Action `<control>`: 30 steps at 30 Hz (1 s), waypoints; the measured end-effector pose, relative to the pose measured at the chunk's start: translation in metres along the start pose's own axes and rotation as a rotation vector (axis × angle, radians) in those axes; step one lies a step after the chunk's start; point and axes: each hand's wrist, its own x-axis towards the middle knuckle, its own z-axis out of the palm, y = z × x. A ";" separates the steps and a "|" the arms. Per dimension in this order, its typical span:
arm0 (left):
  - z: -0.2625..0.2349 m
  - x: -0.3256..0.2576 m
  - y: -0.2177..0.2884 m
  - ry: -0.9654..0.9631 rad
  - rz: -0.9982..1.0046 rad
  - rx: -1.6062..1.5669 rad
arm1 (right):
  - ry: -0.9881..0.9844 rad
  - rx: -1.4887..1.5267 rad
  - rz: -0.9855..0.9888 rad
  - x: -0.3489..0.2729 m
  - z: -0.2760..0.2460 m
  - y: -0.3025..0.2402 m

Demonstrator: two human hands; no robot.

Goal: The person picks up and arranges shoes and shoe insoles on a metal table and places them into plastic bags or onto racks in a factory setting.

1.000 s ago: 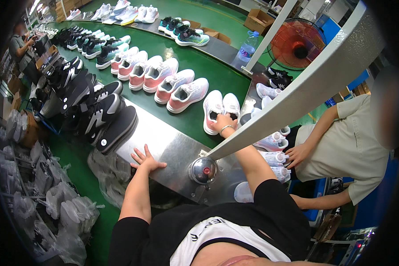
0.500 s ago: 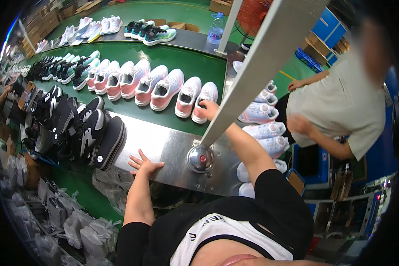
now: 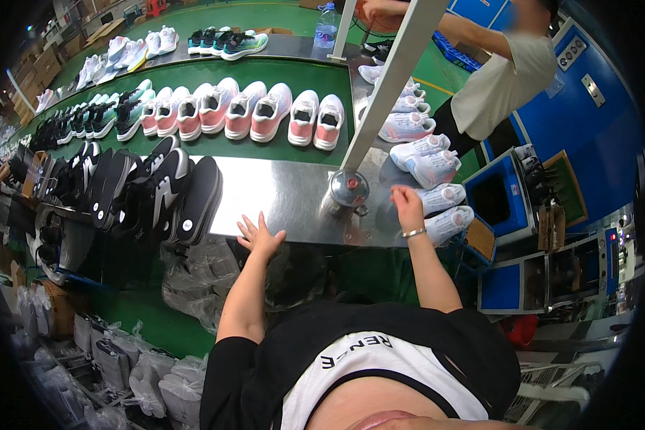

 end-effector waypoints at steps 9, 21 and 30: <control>0.123 -0.117 -0.267 -0.456 -0.042 -0.242 | -0.944 -0.294 0.277 -0.191 0.068 0.068; 0.213 -0.319 -0.463 0.238 -1.069 -0.969 | -1.195 -0.652 0.206 -0.218 0.107 0.126; 0.114 -0.384 -0.337 -0.055 -0.943 -0.824 | -1.288 -0.627 0.594 -0.246 0.120 0.166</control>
